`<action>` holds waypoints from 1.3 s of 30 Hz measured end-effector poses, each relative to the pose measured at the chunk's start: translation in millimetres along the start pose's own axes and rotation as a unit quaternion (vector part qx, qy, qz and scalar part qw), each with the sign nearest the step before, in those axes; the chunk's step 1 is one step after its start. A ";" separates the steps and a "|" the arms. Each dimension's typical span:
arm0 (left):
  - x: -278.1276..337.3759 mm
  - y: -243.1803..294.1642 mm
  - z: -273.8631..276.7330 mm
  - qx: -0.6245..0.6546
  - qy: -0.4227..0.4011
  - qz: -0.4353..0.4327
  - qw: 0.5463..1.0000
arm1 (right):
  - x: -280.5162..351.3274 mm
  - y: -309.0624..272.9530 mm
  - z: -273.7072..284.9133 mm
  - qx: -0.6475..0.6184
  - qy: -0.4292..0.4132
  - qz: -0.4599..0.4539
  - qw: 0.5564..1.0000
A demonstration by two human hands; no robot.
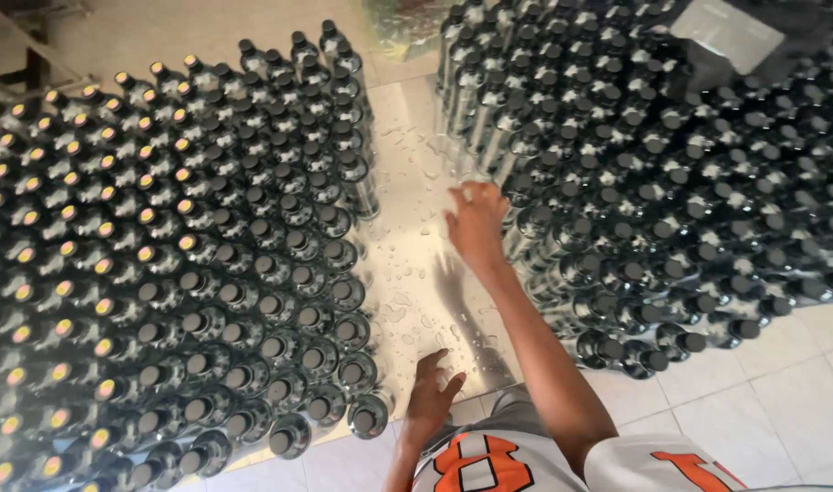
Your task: Manually placing and securing caps onto plastic bottles arranged in large groups on the floor.
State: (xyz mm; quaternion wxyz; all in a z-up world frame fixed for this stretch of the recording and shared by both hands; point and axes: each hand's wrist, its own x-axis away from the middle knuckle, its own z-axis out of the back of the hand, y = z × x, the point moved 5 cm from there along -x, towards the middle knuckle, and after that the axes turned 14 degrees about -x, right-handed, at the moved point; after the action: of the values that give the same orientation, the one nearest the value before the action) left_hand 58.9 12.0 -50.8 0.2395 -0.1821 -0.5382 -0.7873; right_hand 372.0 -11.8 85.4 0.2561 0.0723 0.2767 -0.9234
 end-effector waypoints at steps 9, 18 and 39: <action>17.7 47.9 -2.2 -0.007 -0.062 0.007 0.998 | -28.4 61.9 66.4 0.167 -0.040 -0.145 0.974; 31.0 45.9 8.0 0.022 -0.039 0.023 0.999 | -3.3 26.9 72.7 0.049 -0.052 -0.103 0.992; 55.9 151.3 54.3 0.105 -0.008 -0.063 0.992 | 88.4 -57.9 91.5 -0.610 -0.338 -0.011 0.717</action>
State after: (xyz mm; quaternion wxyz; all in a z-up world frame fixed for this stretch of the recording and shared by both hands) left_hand 101.4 6.4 113.9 0.2024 -0.1283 -0.6302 -0.7386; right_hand 267.2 -58.8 165.1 0.3111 -0.4198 0.6756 -0.5202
